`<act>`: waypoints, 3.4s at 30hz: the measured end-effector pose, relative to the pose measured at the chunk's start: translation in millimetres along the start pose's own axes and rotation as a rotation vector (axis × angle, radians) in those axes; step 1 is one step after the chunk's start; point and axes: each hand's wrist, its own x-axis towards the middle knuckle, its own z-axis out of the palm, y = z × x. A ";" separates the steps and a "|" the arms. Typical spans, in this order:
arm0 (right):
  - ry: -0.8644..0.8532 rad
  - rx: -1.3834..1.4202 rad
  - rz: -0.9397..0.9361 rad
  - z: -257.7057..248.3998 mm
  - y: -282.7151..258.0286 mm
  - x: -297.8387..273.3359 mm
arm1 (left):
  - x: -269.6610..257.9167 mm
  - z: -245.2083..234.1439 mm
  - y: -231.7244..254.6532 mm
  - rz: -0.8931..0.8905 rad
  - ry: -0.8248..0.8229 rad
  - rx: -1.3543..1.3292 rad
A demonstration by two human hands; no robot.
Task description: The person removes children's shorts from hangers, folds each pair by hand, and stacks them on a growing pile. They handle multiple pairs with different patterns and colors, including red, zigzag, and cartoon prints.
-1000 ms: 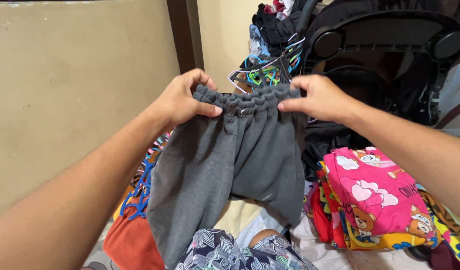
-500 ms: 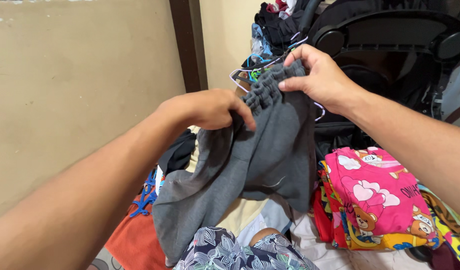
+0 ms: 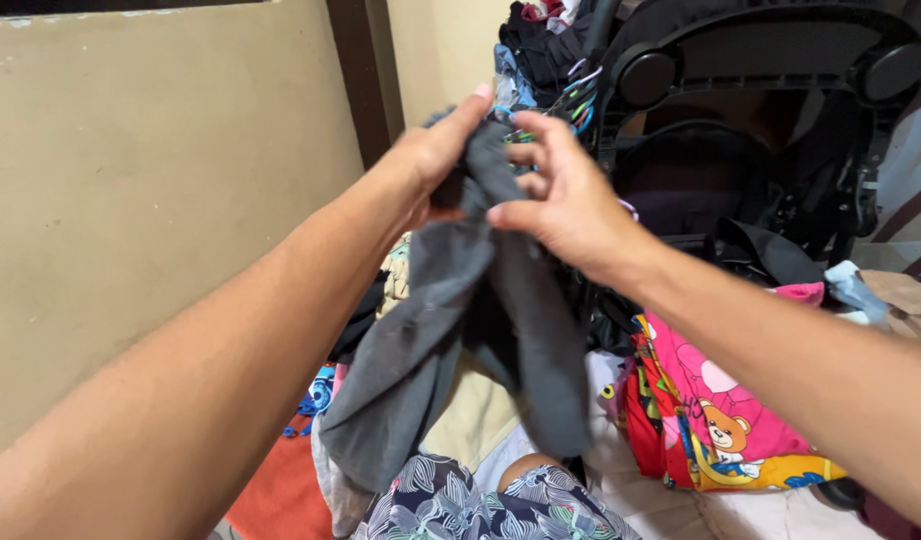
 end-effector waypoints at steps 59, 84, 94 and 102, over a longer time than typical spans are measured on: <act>0.105 -0.659 0.514 12.0 62.1 -39.1 | 8.6 -160.7 -87.1 0.020 0.194 -0.602; -0.276 -0.178 0.602 51.4 120.0 -61.7 | -36.8 -213.3 -90.1 -0.139 0.575 0.271; -0.244 -0.128 0.756 43.1 103.6 -63.2 | 22.6 -63.2 -115.1 -0.166 -0.229 0.600; -0.217 -0.090 0.814 35.1 122.5 -57.2 | 42.7 -110.7 -227.6 0.032 0.100 1.039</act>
